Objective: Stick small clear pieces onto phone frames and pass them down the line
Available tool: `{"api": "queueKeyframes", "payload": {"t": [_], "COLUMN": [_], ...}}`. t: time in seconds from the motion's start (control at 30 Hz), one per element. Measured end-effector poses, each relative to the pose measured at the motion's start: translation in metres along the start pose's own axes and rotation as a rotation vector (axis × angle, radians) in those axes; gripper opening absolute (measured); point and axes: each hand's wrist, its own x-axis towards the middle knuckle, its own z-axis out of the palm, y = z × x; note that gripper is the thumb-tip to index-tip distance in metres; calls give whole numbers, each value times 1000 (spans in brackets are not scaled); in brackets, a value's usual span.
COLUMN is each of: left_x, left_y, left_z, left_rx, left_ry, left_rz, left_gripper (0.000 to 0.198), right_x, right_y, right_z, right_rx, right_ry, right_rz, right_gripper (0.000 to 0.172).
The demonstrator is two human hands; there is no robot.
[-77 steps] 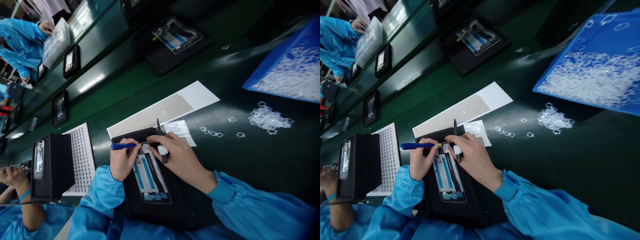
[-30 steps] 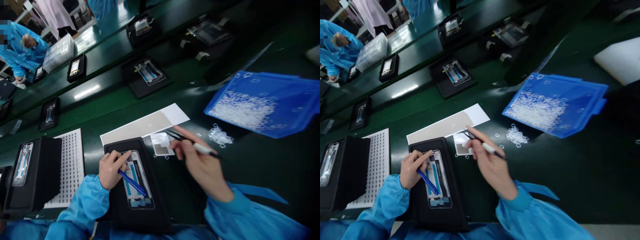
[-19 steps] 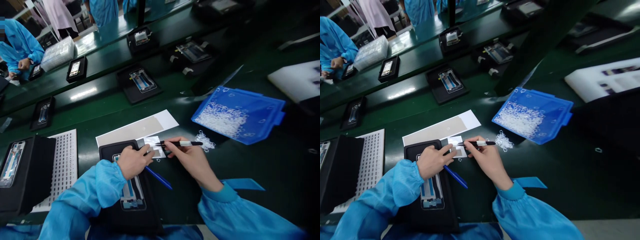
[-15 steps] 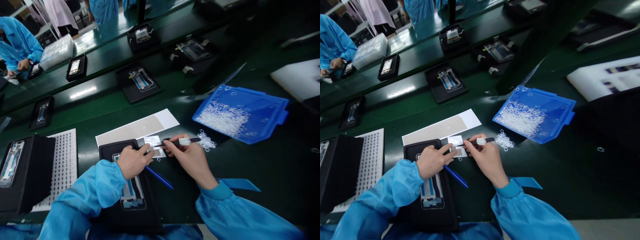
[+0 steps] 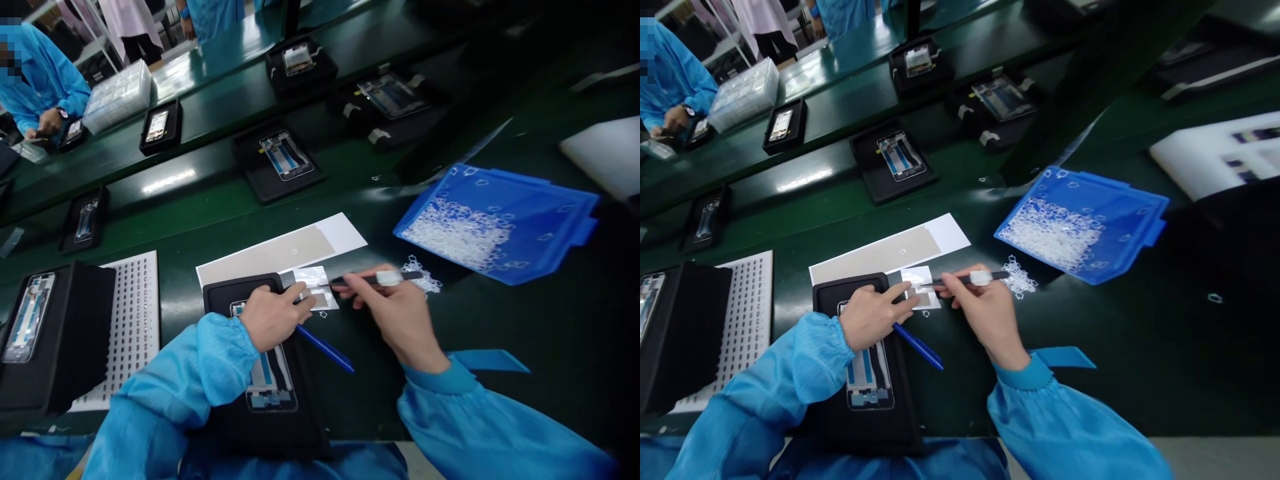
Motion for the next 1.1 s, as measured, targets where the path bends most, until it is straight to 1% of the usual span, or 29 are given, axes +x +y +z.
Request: {"api": "queueKeyframes", "payload": {"t": [0.07,0.1,0.17,0.2,0.23,0.27,0.3,0.33,0.4,0.47,0.53,0.7,0.87,1.1], "left_x": [-6,-10,-23,-30,-37,-43,-47,-50,-52,-49,-45,-41,-42,-42], "left_y": [-3,-6,-18,-25,-33,-41,-48,-54,-60,-61,-60,-57,-57,-56], "left_z": [-6,-11,-22,-27,-32,-34,-35,-35,-29,-23,-20,-21,-21,-20], "left_rx": [-33,-77,-228,-326,-424,-508,-577,-629,-689,-711,-711,-693,-657,-654], "left_ry": [31,65,162,195,198,168,108,34,-94,-151,-174,-193,-209,-210], "left_rz": [1,-23,-155,-253,-359,-458,-534,-585,-638,-651,-654,-645,-644,-649], "left_gripper": [27,28,28,28,26,24,23,23,24,23,20,16,17,18], "right_x": [-3,-6,-14,-19,-23,-27,-31,-33,-34,-33,-30,-30,-33,-34], "right_y": [-6,-10,-17,-19,-22,-23,-23,-23,-20,-16,-12,-11,-10,-3], "right_z": [-2,-2,2,7,13,21,30,40,57,69,74,75,78,76], "right_rx": [116,154,182,170,146,111,71,38,-18,-53,-78,-105,-105,-183], "right_ry": [82,113,128,106,66,4,-73,-145,-257,-297,-300,-290,-259,-251], "right_rz": [-3,-16,-33,-33,-31,-25,-17,-13,-8,-17,-34,-40,-24,-64], "right_gripper": [42,42,41,41,41,42,42,43,44,45,44,36,34,30]}}
